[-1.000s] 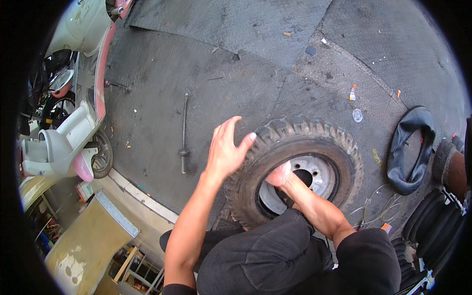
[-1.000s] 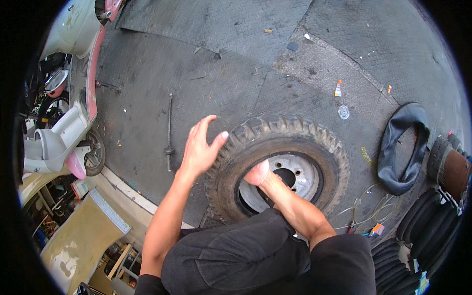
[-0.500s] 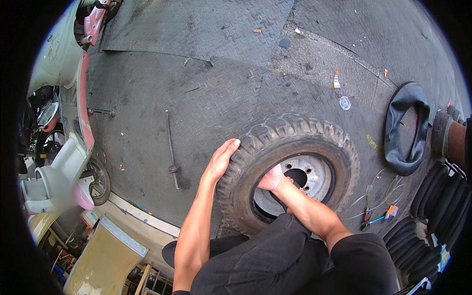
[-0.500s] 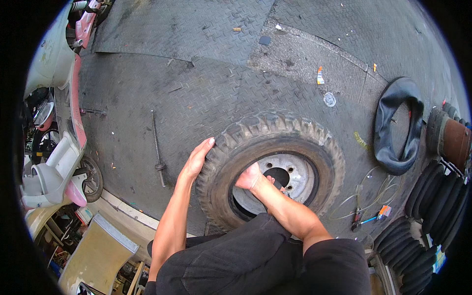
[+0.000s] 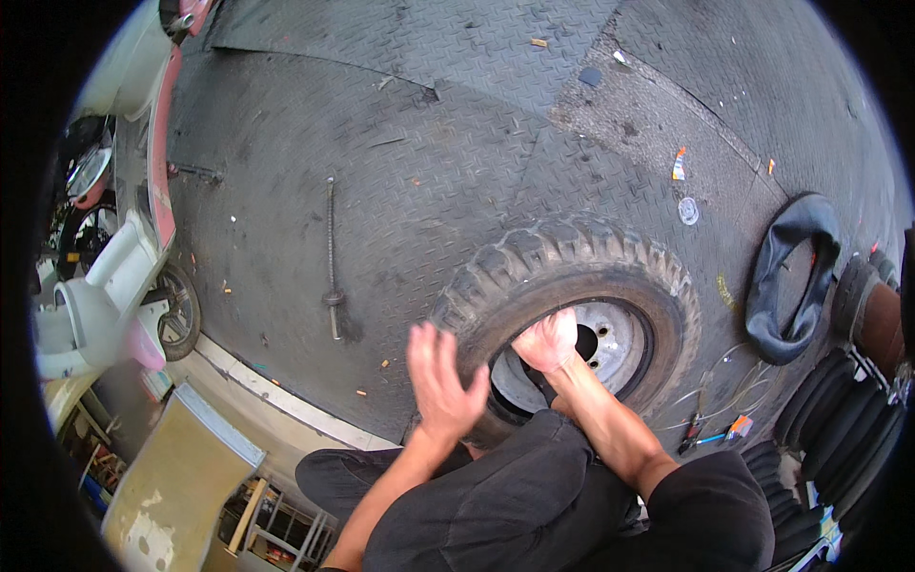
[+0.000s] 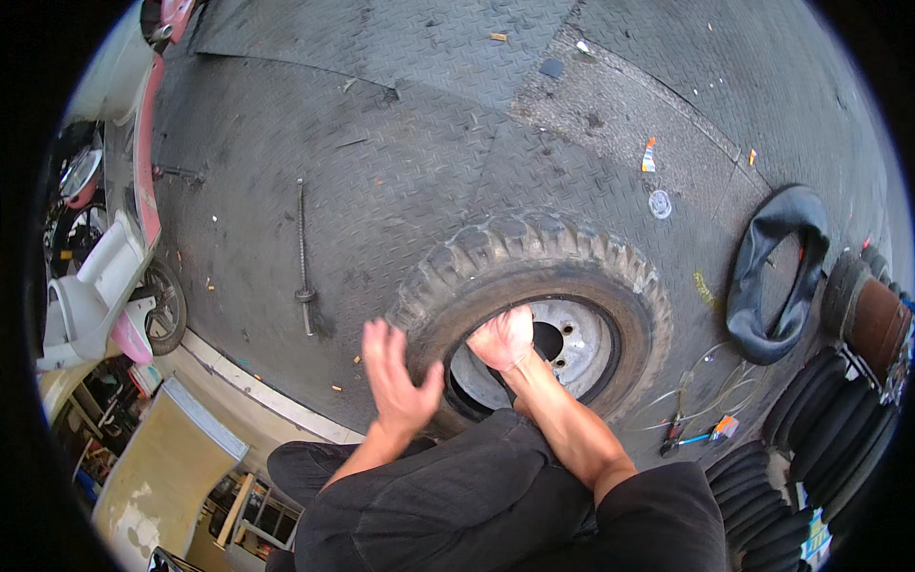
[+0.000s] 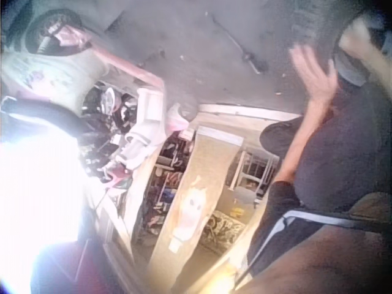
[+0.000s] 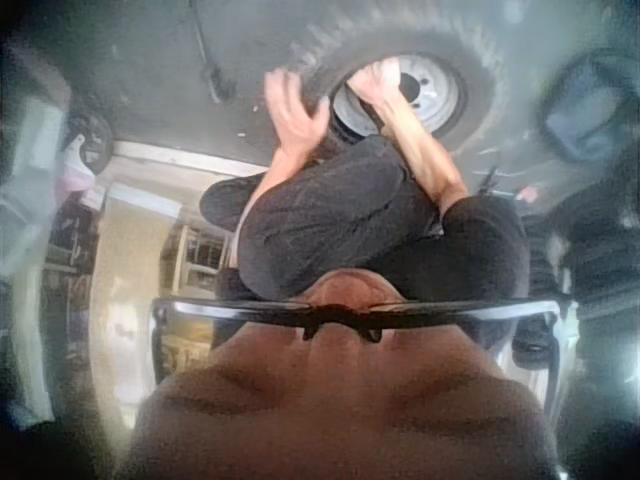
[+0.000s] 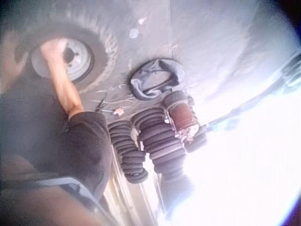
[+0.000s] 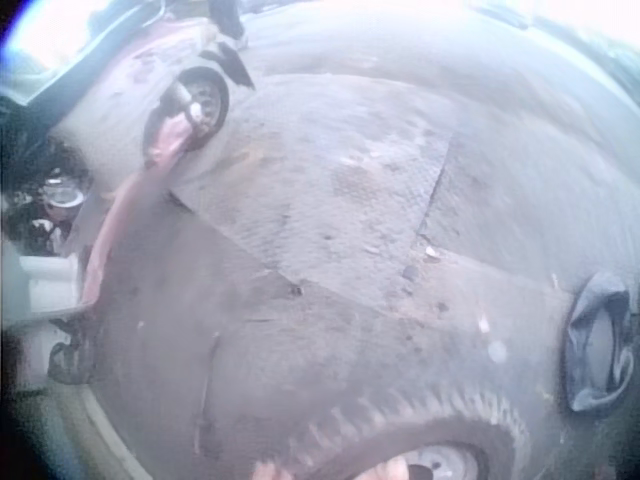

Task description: The person retrieves a box from a shelf, then moves outside to a tire on the ground. Using two tire irons, they pry the tire bead off the rim and remove the inner tube from the tire.

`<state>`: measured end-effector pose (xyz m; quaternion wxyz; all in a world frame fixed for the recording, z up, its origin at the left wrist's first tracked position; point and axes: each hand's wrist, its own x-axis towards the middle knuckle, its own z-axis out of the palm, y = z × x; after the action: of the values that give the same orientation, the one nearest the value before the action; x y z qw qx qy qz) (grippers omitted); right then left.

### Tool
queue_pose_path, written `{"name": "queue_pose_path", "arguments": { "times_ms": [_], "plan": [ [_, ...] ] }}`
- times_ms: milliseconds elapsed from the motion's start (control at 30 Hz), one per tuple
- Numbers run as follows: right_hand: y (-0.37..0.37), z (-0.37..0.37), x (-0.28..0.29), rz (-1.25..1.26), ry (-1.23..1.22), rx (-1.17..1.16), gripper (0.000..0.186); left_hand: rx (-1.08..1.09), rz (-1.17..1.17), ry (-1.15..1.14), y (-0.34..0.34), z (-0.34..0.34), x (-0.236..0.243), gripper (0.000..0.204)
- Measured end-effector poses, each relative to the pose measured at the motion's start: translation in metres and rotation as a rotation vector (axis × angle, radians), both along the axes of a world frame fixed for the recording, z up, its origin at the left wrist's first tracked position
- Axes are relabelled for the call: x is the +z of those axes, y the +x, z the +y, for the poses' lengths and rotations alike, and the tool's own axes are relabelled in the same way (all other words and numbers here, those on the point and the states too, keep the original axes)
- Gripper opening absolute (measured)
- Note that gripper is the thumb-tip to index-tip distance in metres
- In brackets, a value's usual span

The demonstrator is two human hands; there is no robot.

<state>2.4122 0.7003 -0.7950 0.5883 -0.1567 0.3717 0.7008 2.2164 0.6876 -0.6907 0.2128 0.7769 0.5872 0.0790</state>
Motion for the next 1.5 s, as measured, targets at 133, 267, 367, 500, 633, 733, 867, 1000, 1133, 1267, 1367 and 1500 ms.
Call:
{"name": "queue_pose_path", "arguments": {
  "times_ms": [133, 267, 367, 500, 633, 733, 867, 1000, 1133, 1267, 1367, 1500],
  "plan": [
    [0.002, -0.002, 0.003, -0.022, 0.003, 0.038, 0.042, -0.117, -0.107, -0.796, 0.023, -0.071, 0.021, 0.035],
    [0.006, -0.002, 0.001, -0.002, 0.013, 0.063, 0.042, -1.122, 0.648, -0.561, 0.031, -0.06, 0.0, 0.045],
    [0.007, -0.003, 0.001, 0.004, 0.058, 0.106, 0.044, -1.36, 0.673, -0.362, 0.028, -0.038, -0.013, 0.047],
    [-0.006, -0.013, -0.002, 0.042, -0.083, 0.332, 0.053, -1.311, 0.912, -0.558, 0.057, -0.048, -0.002, 0.052],
    [-0.036, -0.042, -0.024, 0.055, -0.085, 0.891, 0.059, -1.217, 0.977, -0.564, 0.066, -0.058, 0.011, 0.052],
    [-0.051, -0.08, -0.047, 0.224, 0.004, 1.179, 0.058, -1.229, 0.967, -0.593, 0.066, -0.062, 0.014, 0.052],
    [-0.048, -0.126, -0.069, 0.381, 0.029, 1.157, 0.055, -1.252, 0.961, -0.653, 0.066, -0.064, 0.013, 0.058],
    [-0.042, -0.135, -0.073, 0.401, -0.022, 0.966, 0.053, -1.245, 0.879, -0.648, 0.063, -0.059, 0.014, 0.055],
    [-0.049, -0.109, -0.062, 0.405, -0.047, 0.755, 0.051, -1.269, 0.857, -0.637, 0.063, -0.053, 0.018, 0.054],
    [-0.057, -0.056, -0.06, 0.378, 0.0, 0.565, 0.049, -1.269, 0.904, -0.669, 0.069, -0.052, 0.018, 0.053],
    [-0.051, -0.014, -0.069, 0.353, 0.077, 0.461, 0.048, -1.294, 0.893, -0.623, 0.066, -0.049, 0.018, 0.058],
    [-0.036, 0.01, -0.076, 0.346, 0.138, 0.392, 0.046, -1.31, 0.866, -0.666, 0.065, -0.045, 0.018, 0.058]
  ]
}}
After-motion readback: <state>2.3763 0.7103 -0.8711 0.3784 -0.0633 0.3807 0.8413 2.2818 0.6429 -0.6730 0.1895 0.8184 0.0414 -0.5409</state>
